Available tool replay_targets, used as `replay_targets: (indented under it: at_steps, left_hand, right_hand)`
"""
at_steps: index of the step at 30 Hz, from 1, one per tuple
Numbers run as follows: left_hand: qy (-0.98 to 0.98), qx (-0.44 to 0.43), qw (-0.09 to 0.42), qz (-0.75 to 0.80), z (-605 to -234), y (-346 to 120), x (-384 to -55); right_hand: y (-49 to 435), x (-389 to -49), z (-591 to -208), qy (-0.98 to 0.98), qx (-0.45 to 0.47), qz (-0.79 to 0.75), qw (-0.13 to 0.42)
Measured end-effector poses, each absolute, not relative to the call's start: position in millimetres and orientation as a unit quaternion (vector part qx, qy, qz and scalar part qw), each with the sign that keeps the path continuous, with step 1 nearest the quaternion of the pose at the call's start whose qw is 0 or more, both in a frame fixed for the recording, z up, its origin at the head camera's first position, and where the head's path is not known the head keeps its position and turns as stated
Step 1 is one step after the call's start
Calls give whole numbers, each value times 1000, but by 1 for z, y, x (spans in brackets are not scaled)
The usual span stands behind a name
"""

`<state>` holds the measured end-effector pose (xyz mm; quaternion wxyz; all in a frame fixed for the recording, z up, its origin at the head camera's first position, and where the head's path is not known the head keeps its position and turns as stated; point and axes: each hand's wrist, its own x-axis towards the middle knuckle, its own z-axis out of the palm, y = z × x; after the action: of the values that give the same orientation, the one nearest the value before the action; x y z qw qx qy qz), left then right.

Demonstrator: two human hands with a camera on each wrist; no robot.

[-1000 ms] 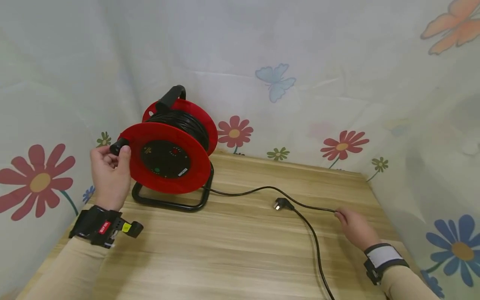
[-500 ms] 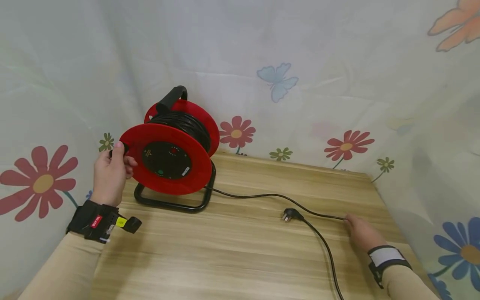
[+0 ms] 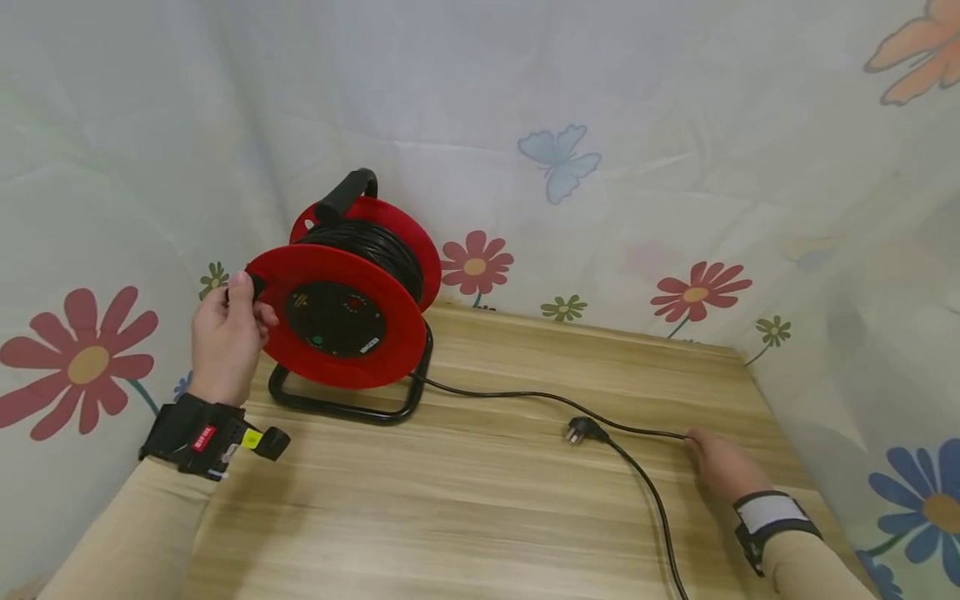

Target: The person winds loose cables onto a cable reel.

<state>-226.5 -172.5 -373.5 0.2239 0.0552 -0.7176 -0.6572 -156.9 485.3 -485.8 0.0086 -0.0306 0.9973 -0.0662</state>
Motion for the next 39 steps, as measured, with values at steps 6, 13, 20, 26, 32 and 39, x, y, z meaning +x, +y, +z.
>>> replay_targets:
  at_steps: [6,13,20,26,32,39]
  left_hand:
    - [-761,43,251,-597,-365,-166,-228]
    - [-798,24,255,-546,-352,-155,-225]
    - [-806,6,245,-539,-345,-147,-224]
    - [-813,-17,244,-528,-342,-138,-224]
    - [-817,-47,236,-524,-340,-127,-222]
    - [-819,-76,236,-517,-342,-114,-221]
  right_hand:
    - [476,-159,-489,997,-42,-65,-16]
    - [465,-162,-489,995,-55,-68,-42]
    - [454,-161,-484,995,-60,-74,-41]
    - [446,-163,-480,996,-55,-66,-29]
    - [437,-169,-476,995,-67,-74,-30]
    - [428,-175,-477,994,-76,-68,-37]
